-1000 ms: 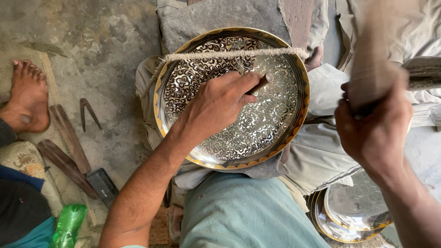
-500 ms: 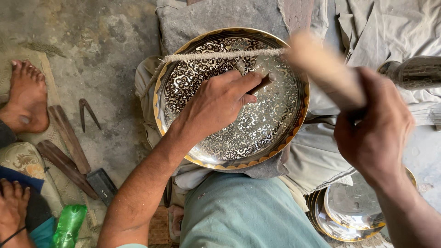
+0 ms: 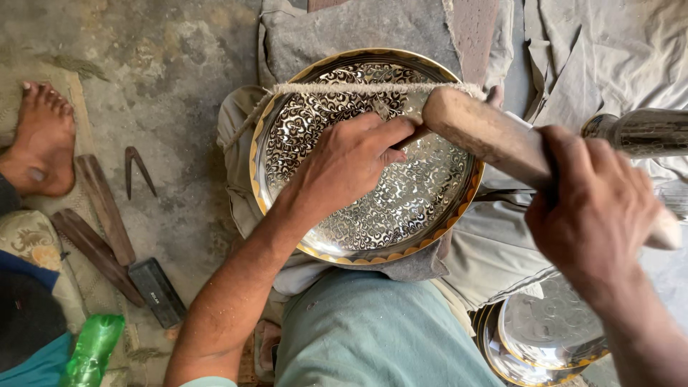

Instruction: The person uses a wooden mallet to repeatedly strike a small metal punch held against the surface of a large silver tray. The tray is secured with a rope and rests on the person's lap. The person works on different areas of the tray's surface to create or refine a decorative pattern.

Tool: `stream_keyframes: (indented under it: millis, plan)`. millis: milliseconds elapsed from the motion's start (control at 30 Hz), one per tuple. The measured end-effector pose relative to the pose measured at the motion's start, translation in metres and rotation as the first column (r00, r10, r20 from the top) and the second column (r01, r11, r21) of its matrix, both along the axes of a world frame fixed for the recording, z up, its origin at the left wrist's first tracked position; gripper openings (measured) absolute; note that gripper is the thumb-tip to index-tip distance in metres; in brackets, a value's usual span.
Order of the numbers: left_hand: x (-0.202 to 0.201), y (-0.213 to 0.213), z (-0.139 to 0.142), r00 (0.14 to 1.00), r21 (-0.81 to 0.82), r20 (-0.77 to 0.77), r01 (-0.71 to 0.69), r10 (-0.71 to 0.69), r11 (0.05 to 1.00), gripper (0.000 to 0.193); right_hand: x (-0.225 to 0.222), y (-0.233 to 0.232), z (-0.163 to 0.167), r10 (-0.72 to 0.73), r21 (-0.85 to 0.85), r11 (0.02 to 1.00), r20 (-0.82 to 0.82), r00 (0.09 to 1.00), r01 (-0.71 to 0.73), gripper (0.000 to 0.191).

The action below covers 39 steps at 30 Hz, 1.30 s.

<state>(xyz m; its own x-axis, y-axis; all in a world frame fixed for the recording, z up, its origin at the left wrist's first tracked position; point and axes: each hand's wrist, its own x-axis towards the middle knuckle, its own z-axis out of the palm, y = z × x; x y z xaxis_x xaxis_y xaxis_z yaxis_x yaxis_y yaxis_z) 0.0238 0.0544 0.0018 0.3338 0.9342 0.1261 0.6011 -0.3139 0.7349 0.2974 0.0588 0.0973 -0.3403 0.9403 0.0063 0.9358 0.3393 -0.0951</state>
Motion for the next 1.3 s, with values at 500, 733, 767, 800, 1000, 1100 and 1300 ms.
stream_keyframes:
  millis: [500, 733, 767, 800, 1000, 1100, 1300]
  plan:
    - [0.012, -0.029, -0.019, 0.902, 0.143, 0.262, -0.388, 0.343, 0.911, 0.026, -0.039, 0.03, 0.051, 0.268, 0.083, 0.961, -0.041, 0.962, -0.264, 0.059]
    - [0.007, -0.03, -0.016, 0.844, 0.027, 0.312, -0.467, 0.436, 0.884, 0.014, -0.022, 0.025, 0.054, 0.214, 0.091, 0.975, -0.101, 0.972, -0.205, 0.047]
    - [0.004, -0.028, -0.017, 0.852, -0.009, 0.305, -0.444, 0.425, 0.896, 0.015, -0.018, 0.024, 0.051, 0.196, 0.071, 0.98, -0.16, 0.967, -0.187, 0.046]
    - [0.003, -0.027, -0.017, 0.861, -0.041, 0.298, -0.419, 0.412, 0.907, 0.015, -0.015, 0.024, 0.049, 0.187, 0.06, 0.982, -0.177, 0.966, -0.179, 0.047]
    - [0.004, -0.026, -0.018, 0.902, 0.122, 0.268, -0.38, 0.338, 0.917, 0.021, -0.016, 0.031, 0.048, 0.232, 0.099, 0.97, -0.134, 0.963, -0.22, 0.053]
    - [0.004, -0.027, -0.019, 0.906, 0.121, 0.25, -0.38, 0.342, 0.917, 0.019, -0.029, 0.035, 0.046, 0.122, -0.039, 0.986, -0.505, 0.855, -0.163, 0.05]
    - [0.006, -0.027, -0.022, 0.901, 0.134, 0.253, -0.394, 0.353, 0.909, 0.022, -0.036, 0.05, 0.049, 0.298, 0.121, 0.944, 0.074, 0.952, -0.305, 0.047]
